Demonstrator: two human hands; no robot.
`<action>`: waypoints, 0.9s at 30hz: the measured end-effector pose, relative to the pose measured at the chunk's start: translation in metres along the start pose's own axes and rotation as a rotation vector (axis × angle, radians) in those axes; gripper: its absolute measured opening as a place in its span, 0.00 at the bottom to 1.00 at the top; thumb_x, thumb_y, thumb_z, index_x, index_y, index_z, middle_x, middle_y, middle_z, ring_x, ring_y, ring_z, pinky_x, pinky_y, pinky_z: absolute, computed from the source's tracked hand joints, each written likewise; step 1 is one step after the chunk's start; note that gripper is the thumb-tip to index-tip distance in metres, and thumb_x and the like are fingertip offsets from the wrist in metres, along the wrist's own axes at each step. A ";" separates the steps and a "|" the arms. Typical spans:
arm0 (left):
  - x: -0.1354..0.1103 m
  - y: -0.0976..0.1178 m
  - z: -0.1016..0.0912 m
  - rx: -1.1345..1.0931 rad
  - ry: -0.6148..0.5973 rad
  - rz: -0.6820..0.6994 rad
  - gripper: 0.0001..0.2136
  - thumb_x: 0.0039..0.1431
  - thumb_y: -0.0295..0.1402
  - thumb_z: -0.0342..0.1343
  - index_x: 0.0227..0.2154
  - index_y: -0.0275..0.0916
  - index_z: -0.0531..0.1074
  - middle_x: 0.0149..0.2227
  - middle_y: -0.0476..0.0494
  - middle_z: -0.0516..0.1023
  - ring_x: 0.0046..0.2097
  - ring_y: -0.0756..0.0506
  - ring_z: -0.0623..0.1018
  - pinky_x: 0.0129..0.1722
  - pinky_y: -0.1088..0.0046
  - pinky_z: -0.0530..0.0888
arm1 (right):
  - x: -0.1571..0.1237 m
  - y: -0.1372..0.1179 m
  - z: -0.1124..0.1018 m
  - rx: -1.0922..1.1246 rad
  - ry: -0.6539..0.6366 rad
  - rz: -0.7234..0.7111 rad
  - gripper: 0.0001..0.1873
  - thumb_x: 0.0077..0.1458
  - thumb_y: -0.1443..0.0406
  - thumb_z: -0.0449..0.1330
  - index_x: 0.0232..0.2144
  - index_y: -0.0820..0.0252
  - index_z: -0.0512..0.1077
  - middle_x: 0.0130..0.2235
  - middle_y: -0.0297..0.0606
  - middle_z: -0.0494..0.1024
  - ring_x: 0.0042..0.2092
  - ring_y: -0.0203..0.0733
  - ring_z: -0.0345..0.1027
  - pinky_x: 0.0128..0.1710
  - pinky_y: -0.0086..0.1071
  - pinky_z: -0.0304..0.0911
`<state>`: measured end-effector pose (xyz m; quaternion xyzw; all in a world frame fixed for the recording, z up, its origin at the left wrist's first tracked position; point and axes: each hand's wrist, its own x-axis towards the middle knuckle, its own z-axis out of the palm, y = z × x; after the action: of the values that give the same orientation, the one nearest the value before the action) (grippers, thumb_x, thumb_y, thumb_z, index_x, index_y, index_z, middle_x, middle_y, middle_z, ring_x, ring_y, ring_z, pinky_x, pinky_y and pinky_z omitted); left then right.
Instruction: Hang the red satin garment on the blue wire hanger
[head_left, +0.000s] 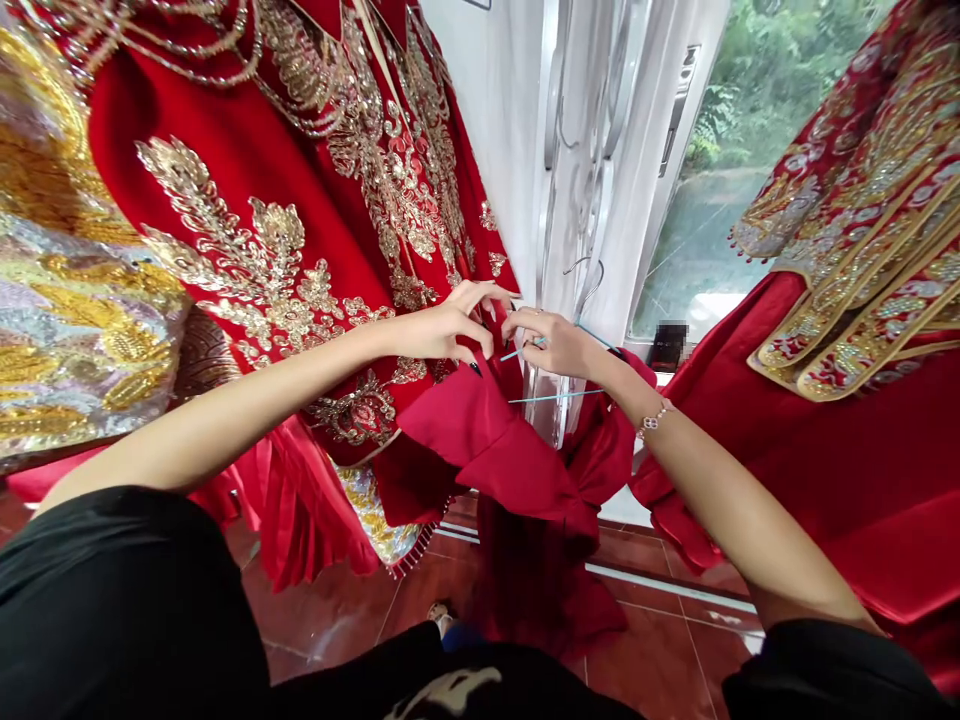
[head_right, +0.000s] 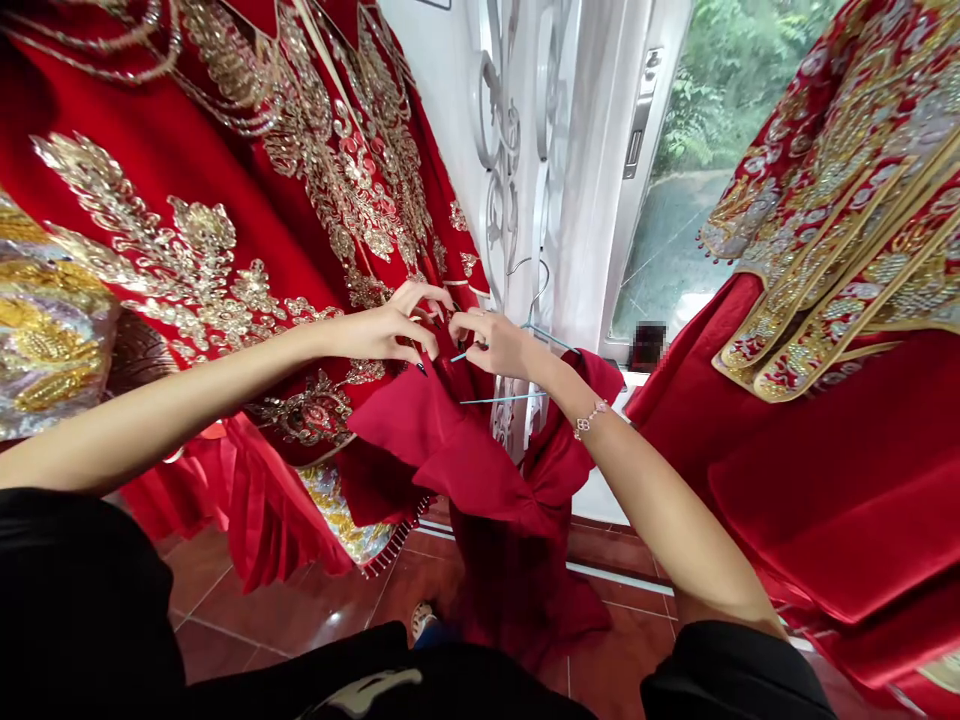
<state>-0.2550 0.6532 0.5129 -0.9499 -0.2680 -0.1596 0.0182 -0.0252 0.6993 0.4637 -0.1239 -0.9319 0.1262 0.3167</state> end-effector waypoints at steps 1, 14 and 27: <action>-0.002 0.000 0.001 0.007 0.014 -0.005 0.02 0.53 0.36 0.68 0.28 0.46 0.81 0.57 0.42 0.66 0.61 0.37 0.61 0.64 0.51 0.58 | 0.000 -0.001 0.000 0.007 0.005 -0.002 0.12 0.47 0.74 0.49 0.35 0.60 0.66 0.38 0.38 0.72 0.31 0.34 0.59 0.37 0.33 0.59; 0.025 -0.008 -0.009 -0.133 -0.468 0.034 0.11 0.66 0.39 0.55 0.33 0.38 0.76 0.27 0.49 0.74 0.31 0.50 0.69 0.36 0.72 0.70 | 0.013 -0.005 0.009 0.096 0.268 0.182 0.07 0.52 0.74 0.48 0.30 0.58 0.60 0.37 0.36 0.68 0.33 0.33 0.60 0.37 0.30 0.61; 0.012 0.006 0.000 -0.234 -0.067 -0.012 0.12 0.61 0.41 0.59 0.43 0.40 0.78 0.49 0.40 0.73 0.53 0.42 0.71 0.57 0.62 0.69 | -0.004 -0.003 0.015 0.003 0.373 0.217 0.16 0.61 0.68 0.42 0.48 0.56 0.63 0.47 0.42 0.70 0.44 0.39 0.69 0.38 0.32 0.66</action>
<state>-0.2423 0.6543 0.5173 -0.9487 -0.2538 -0.1581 -0.1029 -0.0320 0.6929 0.4511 -0.2440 -0.8382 0.1360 0.4683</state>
